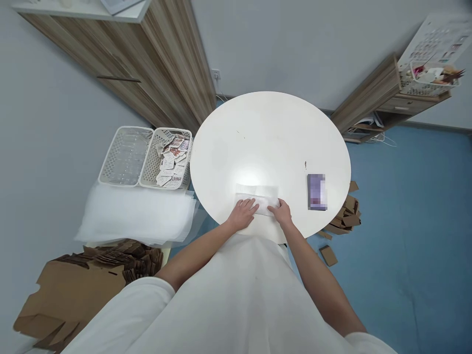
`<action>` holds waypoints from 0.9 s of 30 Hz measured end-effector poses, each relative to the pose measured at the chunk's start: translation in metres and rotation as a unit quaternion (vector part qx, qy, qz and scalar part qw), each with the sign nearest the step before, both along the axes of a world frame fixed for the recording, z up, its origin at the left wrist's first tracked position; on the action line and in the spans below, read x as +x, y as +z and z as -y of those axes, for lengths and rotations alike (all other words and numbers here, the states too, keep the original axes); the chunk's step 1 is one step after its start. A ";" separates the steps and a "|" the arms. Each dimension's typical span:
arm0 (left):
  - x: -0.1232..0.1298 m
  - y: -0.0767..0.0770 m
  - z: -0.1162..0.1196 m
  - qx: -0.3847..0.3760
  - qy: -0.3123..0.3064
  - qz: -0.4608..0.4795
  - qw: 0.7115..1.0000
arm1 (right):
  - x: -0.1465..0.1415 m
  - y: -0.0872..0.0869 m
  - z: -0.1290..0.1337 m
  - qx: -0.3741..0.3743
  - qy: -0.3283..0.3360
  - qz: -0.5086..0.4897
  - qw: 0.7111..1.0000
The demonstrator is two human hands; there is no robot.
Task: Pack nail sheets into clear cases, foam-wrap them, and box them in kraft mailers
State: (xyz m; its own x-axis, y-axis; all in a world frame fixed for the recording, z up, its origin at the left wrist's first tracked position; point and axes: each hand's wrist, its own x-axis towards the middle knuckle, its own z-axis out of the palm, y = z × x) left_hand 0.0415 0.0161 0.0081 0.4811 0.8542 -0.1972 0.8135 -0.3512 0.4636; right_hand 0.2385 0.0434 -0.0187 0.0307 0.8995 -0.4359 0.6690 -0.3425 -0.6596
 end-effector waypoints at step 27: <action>-0.006 0.005 0.021 0.084 -0.171 -0.034 0.981 | -0.021 0.031 0.040 -0.026 0.007 -0.079 0.997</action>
